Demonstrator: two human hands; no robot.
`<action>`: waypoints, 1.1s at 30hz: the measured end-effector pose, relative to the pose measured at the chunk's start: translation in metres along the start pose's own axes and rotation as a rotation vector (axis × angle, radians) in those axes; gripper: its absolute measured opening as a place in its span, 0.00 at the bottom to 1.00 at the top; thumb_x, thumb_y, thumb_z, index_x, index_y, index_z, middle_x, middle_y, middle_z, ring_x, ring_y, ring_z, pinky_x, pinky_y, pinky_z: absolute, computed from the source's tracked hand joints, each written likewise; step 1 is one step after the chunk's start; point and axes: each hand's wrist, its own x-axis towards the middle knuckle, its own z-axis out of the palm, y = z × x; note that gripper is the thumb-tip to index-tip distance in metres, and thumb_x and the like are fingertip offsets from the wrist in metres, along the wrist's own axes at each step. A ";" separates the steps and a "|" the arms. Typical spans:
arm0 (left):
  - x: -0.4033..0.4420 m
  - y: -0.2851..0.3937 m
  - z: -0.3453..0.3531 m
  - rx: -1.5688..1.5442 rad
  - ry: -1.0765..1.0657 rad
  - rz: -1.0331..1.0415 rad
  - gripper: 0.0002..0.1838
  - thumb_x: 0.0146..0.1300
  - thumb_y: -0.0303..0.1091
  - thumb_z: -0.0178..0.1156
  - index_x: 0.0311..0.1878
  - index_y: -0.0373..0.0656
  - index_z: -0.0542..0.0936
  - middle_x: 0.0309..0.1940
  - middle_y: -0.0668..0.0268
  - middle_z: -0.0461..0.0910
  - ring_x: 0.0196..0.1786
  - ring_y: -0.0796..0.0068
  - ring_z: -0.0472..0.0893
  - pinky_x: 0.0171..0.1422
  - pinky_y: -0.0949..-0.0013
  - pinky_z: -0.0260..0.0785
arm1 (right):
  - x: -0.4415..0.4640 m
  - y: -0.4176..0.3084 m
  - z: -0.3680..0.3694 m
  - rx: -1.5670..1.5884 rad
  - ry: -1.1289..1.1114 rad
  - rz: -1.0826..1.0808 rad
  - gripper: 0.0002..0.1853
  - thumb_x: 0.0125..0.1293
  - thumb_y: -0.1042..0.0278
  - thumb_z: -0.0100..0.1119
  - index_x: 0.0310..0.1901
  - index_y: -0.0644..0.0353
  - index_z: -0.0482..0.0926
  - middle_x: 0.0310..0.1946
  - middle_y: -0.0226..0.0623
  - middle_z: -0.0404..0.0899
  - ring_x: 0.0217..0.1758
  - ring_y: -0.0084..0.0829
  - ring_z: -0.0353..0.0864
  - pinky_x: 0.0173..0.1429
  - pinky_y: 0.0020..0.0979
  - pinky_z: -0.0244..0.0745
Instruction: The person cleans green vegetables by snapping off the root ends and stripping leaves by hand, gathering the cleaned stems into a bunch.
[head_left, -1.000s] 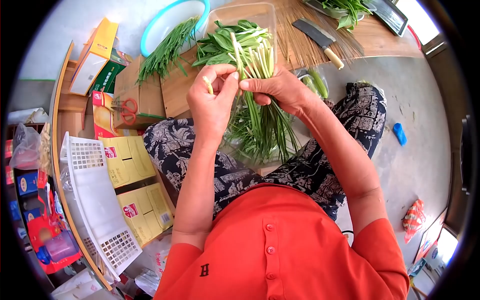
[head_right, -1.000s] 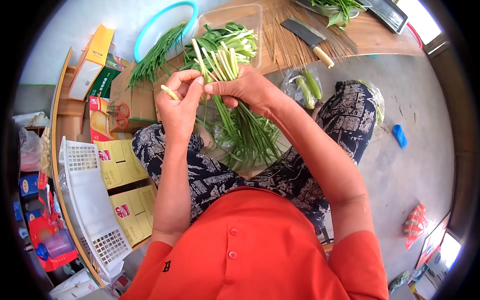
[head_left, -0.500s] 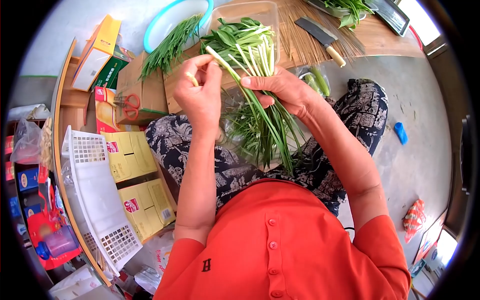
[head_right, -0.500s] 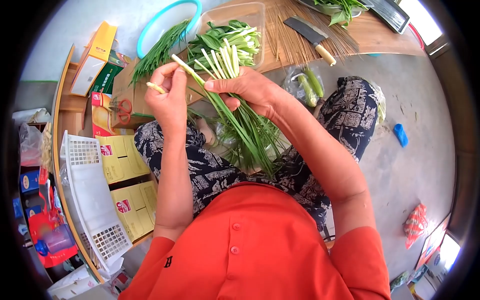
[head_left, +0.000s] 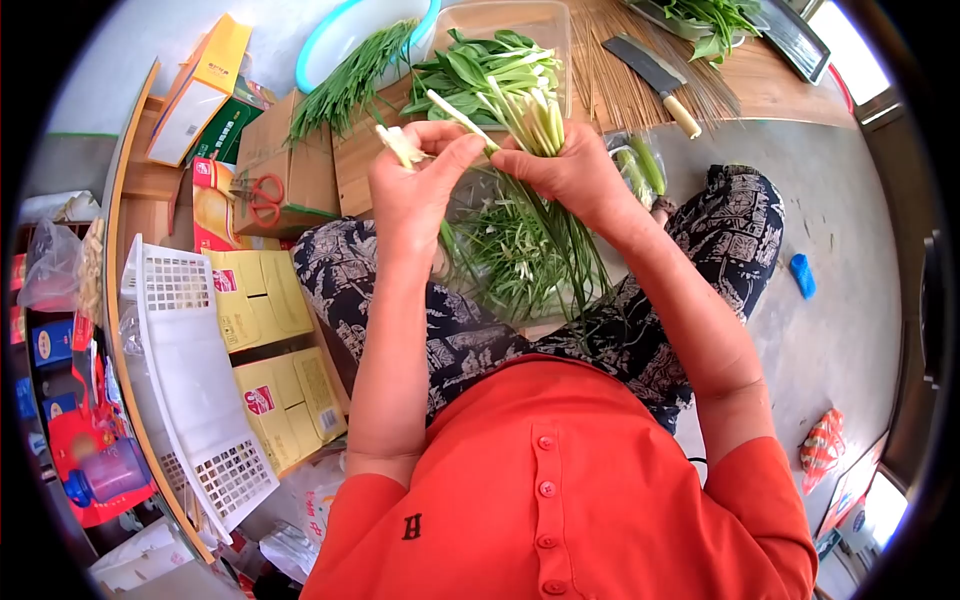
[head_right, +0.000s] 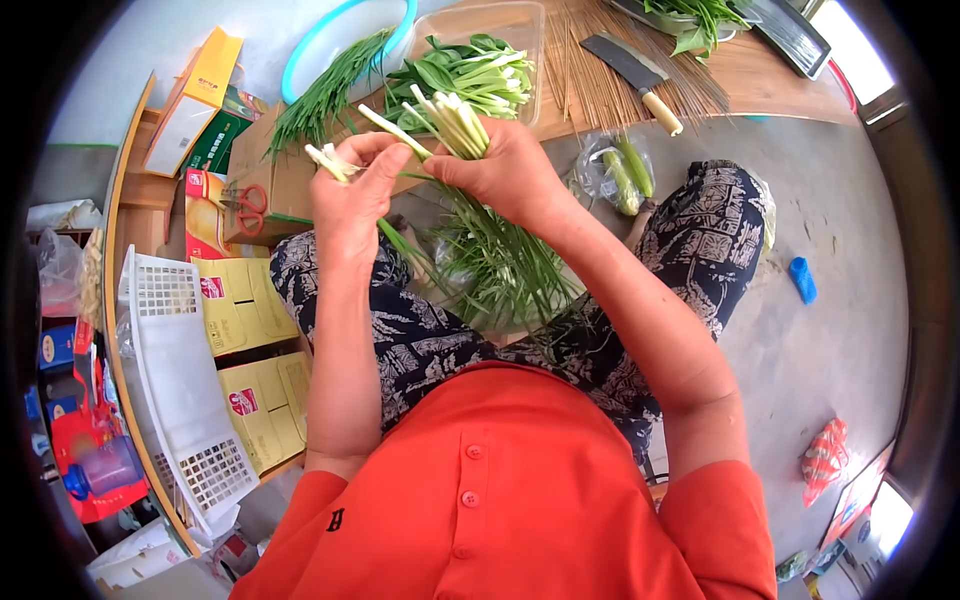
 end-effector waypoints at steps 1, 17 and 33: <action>-0.002 0.001 0.005 -0.015 0.012 -0.016 0.08 0.55 0.29 0.68 0.35 0.36 0.81 0.26 0.75 0.77 0.25 0.89 0.69 0.29 0.84 0.59 | -0.001 0.002 0.002 -0.004 -0.003 0.003 0.08 0.59 0.67 0.65 0.33 0.62 0.78 0.21 0.26 0.75 0.24 0.17 0.69 0.28 0.23 0.67; 0.002 0.000 -0.006 0.117 0.009 0.016 0.07 0.62 0.28 0.59 0.38 0.36 0.82 0.22 0.80 0.71 0.24 0.91 0.63 0.27 0.81 0.54 | -0.003 -0.006 -0.004 0.326 -0.086 0.241 0.08 0.58 0.69 0.67 0.33 0.62 0.79 0.20 0.26 0.73 0.19 0.15 0.65 0.22 0.19 0.59; 0.001 0.014 -0.015 -0.045 -0.189 -0.187 0.18 0.63 0.36 0.62 0.52 0.34 0.78 0.25 0.80 0.68 0.21 0.93 0.59 0.21 0.84 0.45 | -0.006 -0.003 -0.003 0.255 -0.073 0.259 0.07 0.57 0.70 0.67 0.32 0.61 0.79 0.20 0.24 0.72 0.17 0.15 0.63 0.20 0.19 0.55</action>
